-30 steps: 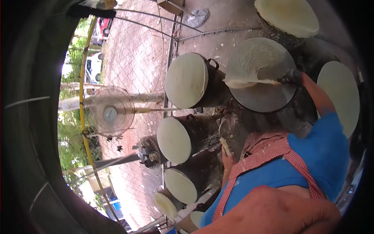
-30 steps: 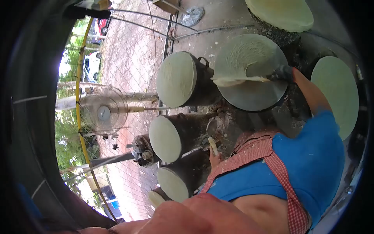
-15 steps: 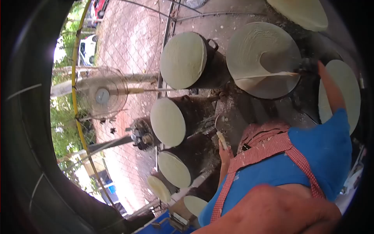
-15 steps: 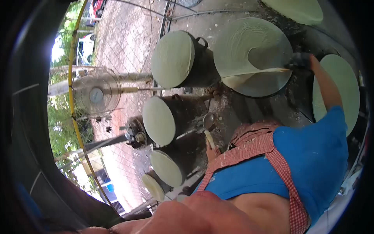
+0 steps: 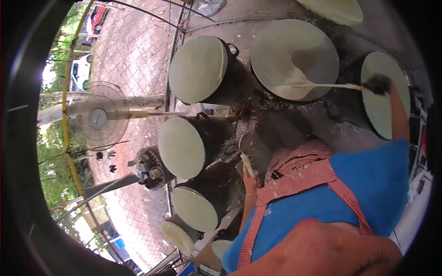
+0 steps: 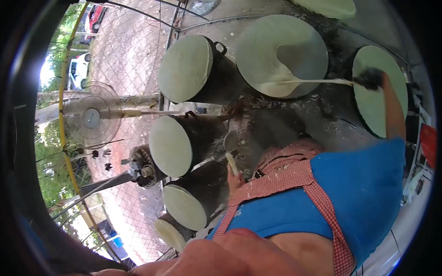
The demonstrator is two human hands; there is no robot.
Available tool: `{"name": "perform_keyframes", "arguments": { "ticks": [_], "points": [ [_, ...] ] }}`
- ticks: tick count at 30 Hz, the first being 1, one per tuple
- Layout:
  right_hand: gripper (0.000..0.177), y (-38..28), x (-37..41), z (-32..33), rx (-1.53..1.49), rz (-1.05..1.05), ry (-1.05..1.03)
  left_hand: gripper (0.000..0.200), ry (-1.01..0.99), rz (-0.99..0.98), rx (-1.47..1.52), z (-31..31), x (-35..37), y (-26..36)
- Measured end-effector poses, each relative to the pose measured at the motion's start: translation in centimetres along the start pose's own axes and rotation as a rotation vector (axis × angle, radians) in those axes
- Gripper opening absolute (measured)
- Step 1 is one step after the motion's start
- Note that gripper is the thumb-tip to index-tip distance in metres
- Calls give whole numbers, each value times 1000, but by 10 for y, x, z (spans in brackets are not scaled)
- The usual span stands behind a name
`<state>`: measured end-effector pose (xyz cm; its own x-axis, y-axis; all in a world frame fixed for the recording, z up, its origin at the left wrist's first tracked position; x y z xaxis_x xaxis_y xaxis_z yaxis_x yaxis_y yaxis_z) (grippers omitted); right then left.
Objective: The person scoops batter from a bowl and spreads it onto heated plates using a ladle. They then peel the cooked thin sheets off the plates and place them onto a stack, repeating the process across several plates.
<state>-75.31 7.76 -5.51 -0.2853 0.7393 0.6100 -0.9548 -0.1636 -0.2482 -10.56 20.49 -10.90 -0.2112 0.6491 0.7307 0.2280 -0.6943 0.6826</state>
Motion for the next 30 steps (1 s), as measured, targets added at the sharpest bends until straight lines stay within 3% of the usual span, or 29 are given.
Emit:
{"name": "perform_keyframes", "arguments": {
  "ticks": [1,2,3,5,7,9,11,12,14,15,16,17,18,19,20,22,23,25,27,30],
  "points": [
    [23,25,54,-28,26,-57,361,69,-69,-17,-60,5,-10,0],
    [25,67,87,-91,-422,-237,409,69,-135,-34,-130,9,-21,4],
    [25,47,118,-114,-531,-364,461,69,-163,-25,-134,14,-32,11],
    [24,-37,127,-142,-619,-484,620,68,-261,-28,-186,18,-36,14],
    [23,-128,86,-149,-659,-494,847,67,-294,10,-173,28,-40,19],
    [23,-217,29,-135,-555,-476,1033,65,-298,29,-168,34,-46,34],
    [23,-291,-18,-109,-370,-500,1150,55,-461,80,-81,22,-25,51],
    [23,-312,-33,-95,-296,-517,1179,55,-460,78,-101,27,-9,58],
    [23,-323,-35,-92,-270,-590,1185,44,-726,34,175,14,28,91],
    [23,-308,-35,-100,-273,-649,1021,31,-511,6,327,45,8,79],
    [25,-280,-21,-110,-275,-732,864,25,-907,66,410,30,28,87],
    [32,-257,-4,-129,-331,-837,914,22,-1284,161,497,20,56,100],
    [32,-240,7,-149,-345,-926,936,20,-1299,104,468,25,58,106],
    [33,-244,8,-153,-389,-861,1032,20,-1292,28,457,31,67,114],
    [33,-243,2,-154,-421,-769,1117,20,-1313,51,444,24,74,111],
    [26,-229,-69,-173,-505,-886,1162,21,-1268,164,478,14,88,105],
    [26,-236,-78,-161,-508,-842,1159,20,-1149,263,614,-2,110,115],
    [24,-277,-118,-122,-307,-559,975,22,-1222,409,547,22,69,75],
    [26,-232,-129,-160,22,-612,645,24,-1205,411,531,31,72,71],
    [26,-167,-51,-139,-518,-666,940,26,-1064,314,623,12,95,78]
  ]
}}
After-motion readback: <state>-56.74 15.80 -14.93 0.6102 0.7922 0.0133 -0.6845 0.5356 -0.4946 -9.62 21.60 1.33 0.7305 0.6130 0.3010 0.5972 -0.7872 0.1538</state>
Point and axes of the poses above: each hand's wrist, its own x-axis away from the middle knuckle, its own z-axis out of the back of the hand, y = z × x, the point moved 9 cm from there along -x, towards the middle knuckle, and after that the axes turned 4 degrees about y, right-handed, at the moved point
